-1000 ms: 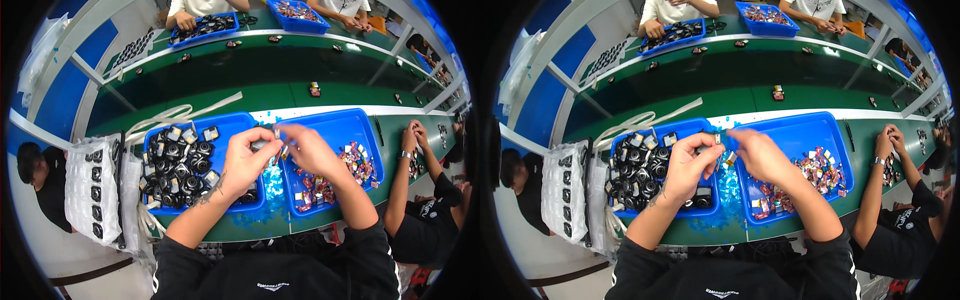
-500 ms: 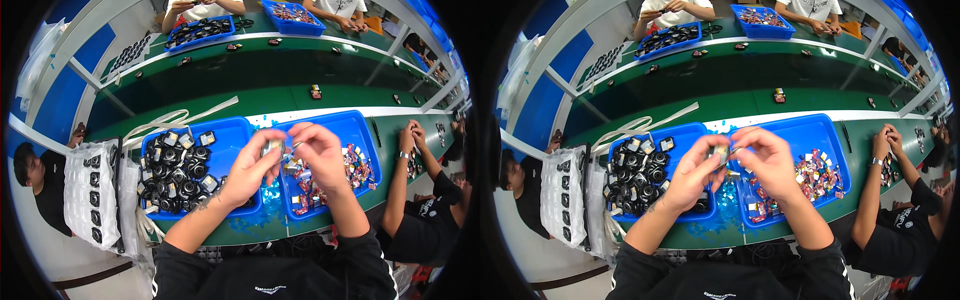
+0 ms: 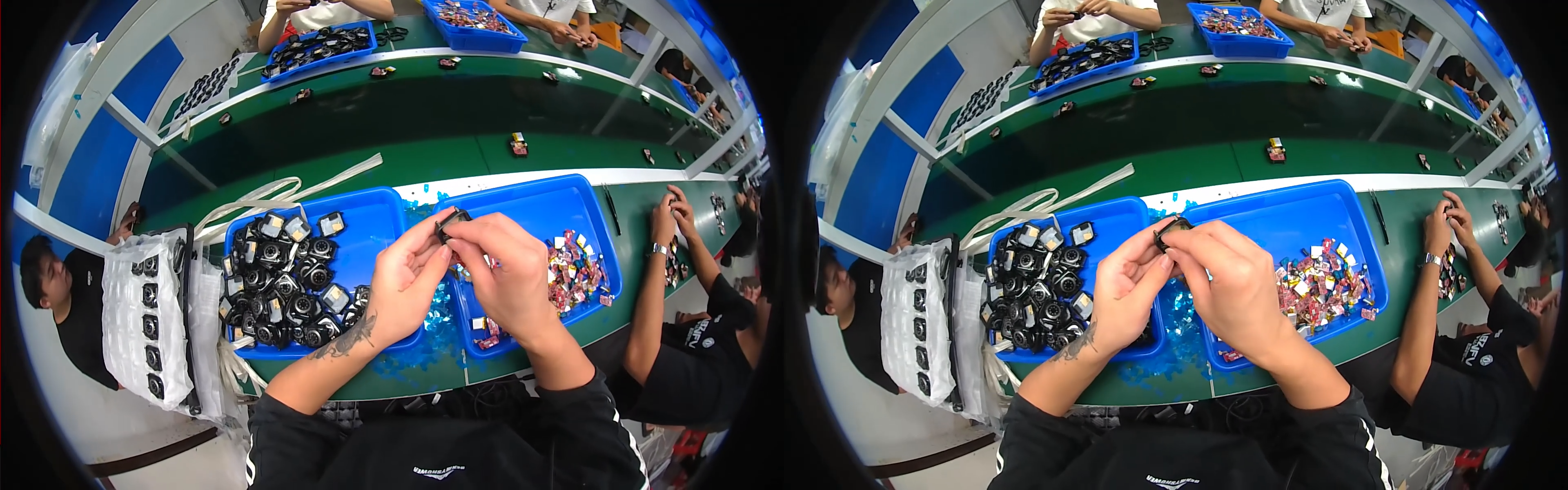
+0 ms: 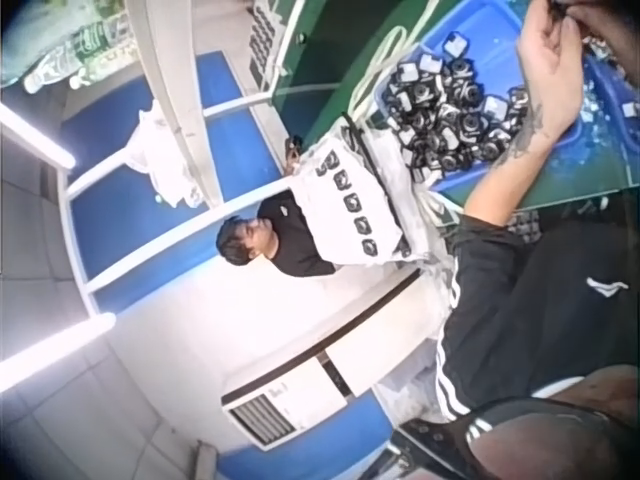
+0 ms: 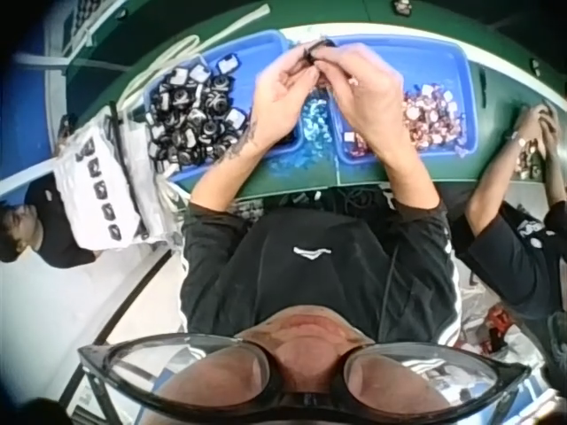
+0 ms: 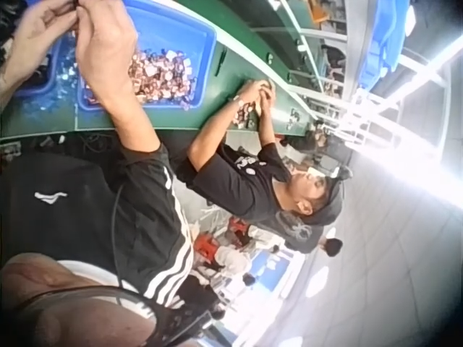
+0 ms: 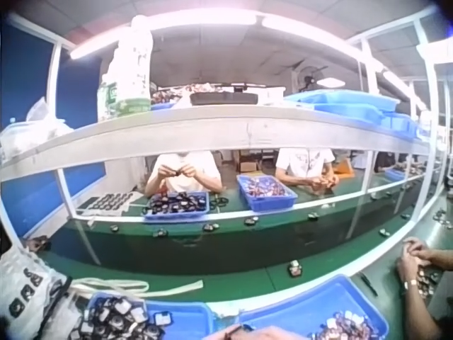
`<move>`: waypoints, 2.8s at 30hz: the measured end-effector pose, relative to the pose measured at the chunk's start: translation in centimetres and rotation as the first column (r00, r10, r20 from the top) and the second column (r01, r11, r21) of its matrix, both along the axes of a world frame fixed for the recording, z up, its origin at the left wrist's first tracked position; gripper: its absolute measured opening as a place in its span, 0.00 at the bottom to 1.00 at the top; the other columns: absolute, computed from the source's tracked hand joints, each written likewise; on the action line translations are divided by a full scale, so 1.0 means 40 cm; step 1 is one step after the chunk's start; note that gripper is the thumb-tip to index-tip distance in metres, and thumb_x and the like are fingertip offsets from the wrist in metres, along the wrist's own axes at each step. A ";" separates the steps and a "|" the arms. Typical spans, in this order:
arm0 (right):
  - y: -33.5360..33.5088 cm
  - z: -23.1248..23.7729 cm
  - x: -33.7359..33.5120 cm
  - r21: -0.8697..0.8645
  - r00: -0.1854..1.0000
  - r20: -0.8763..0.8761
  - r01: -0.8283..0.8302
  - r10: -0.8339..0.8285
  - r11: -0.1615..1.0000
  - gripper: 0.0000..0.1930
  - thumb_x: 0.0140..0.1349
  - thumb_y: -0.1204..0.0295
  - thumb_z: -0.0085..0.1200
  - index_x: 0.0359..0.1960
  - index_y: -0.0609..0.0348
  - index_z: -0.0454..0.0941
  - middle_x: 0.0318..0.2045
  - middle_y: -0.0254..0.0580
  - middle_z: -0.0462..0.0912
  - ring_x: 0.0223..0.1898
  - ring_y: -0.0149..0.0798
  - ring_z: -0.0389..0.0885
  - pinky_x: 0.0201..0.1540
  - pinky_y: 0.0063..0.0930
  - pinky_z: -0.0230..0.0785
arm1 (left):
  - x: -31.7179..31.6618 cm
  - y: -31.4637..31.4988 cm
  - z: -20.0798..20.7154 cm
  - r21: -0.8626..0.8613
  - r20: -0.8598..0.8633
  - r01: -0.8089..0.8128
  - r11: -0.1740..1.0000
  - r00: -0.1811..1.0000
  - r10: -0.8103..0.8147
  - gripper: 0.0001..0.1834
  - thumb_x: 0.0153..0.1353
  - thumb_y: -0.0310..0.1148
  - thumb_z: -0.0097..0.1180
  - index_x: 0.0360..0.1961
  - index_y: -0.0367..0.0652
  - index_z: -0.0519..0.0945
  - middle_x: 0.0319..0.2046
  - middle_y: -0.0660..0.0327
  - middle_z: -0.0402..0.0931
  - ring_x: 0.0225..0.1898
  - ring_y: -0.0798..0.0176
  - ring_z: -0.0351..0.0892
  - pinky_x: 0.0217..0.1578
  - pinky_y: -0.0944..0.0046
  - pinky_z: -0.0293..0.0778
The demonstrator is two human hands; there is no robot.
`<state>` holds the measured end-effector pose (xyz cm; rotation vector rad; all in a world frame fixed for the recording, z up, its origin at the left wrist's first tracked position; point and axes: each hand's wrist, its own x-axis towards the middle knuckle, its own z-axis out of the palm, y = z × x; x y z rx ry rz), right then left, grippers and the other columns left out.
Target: Assembling electronic components into smartwatch housings on a factory assembly line.
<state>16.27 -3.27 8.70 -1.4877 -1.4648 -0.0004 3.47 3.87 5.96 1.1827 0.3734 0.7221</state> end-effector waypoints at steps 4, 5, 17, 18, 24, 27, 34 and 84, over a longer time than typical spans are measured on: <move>-0.001 0.008 -0.012 -0.005 0.990 -0.139 0.030 -0.030 1.000 0.07 0.52 0.84 0.61 0.34 0.64 0.81 0.28 0.44 0.82 0.27 0.42 0.83 0.28 0.29 0.75 | 0.002 0.002 -0.004 0.004 0.039 0.019 1.000 0.999 -0.019 0.23 0.68 0.21 0.46 0.64 0.28 0.63 0.54 0.49 0.73 0.56 0.60 0.75 0.57 0.60 0.73; -0.002 0.008 -0.014 -0.011 0.976 -0.213 0.040 -0.042 0.999 0.07 0.53 0.84 0.61 0.33 0.64 0.80 0.27 0.44 0.82 0.26 0.41 0.83 0.27 0.29 0.75 | 0.002 0.001 -0.005 0.002 0.039 0.019 1.000 0.999 -0.019 0.23 0.68 0.21 0.46 0.64 0.28 0.63 0.54 0.49 0.73 0.56 0.60 0.75 0.57 0.60 0.73; -0.010 0.014 0.000 -0.055 0.988 -0.153 0.031 -0.039 0.998 0.06 0.51 0.84 0.61 0.30 0.63 0.80 0.25 0.43 0.81 0.26 0.42 0.81 0.29 0.31 0.72 | 0.002 -0.005 -0.009 -0.010 0.060 0.061 0.998 0.996 -0.061 0.24 0.68 0.21 0.46 0.64 0.27 0.62 0.54 0.49 0.73 0.57 0.58 0.74 0.57 0.60 0.73; -0.011 0.015 0.003 -0.054 0.987 -0.157 0.039 -0.047 0.998 0.06 0.51 0.84 0.61 0.30 0.63 0.80 0.25 0.43 0.81 0.26 0.42 0.81 0.29 0.31 0.72 | 0.002 -0.009 -0.007 -0.004 0.034 0.042 0.999 0.999 -0.042 0.24 0.68 0.20 0.46 0.64 0.27 0.62 0.54 0.49 0.73 0.56 0.59 0.75 0.57 0.61 0.73; -0.024 0.043 0.019 -0.085 0.999 0.000 0.041 -0.042 0.995 0.09 0.47 0.79 0.65 0.26 0.60 0.75 0.21 0.37 0.77 0.26 0.40 0.78 0.32 0.33 0.67 | -0.017 -0.001 -0.002 0.200 -0.084 0.060 0.978 0.995 -0.044 0.24 0.68 0.19 0.45 0.65 0.29 0.63 0.59 0.48 0.70 0.60 0.59 0.71 0.60 0.64 0.69; -0.032 0.038 0.022 -0.133 0.995 -0.088 0.045 -0.057 0.990 0.10 0.48 0.79 0.65 0.28 0.61 0.73 0.24 0.38 0.76 0.27 0.38 0.76 0.32 0.32 0.67 | -0.014 -0.006 -0.004 0.270 -0.030 0.068 0.960 0.998 -0.062 0.23 0.68 0.18 0.45 0.64 0.29 0.64 0.58 0.49 0.71 0.59 0.58 0.73 0.58 0.63 0.71; -0.083 0.010 0.036 -0.111 0.722 -0.690 -0.171 0.047 0.979 0.09 0.57 0.78 0.63 0.37 0.64 0.77 0.36 0.38 0.80 0.40 0.30 0.80 0.45 0.26 0.76 | 0.000 -0.006 0.015 0.002 0.143 -0.078 0.997 0.987 0.077 0.20 0.67 0.19 0.47 0.60 0.36 0.70 0.53 0.49 0.74 0.55 0.59 0.76 0.53 0.60 0.77; -0.065 -0.080 -0.022 0.105 0.758 -0.652 0.050 0.030 0.993 0.11 0.54 0.84 0.63 0.36 0.63 0.75 0.27 0.33 0.77 0.27 0.23 0.74 0.30 0.18 0.67 | -0.019 -0.015 0.010 0.224 -0.091 0.012 0.975 0.996 0.009 0.21 0.61 0.16 0.54 0.57 0.36 0.76 0.54 0.49 0.75 0.52 0.61 0.78 0.53 0.66 0.77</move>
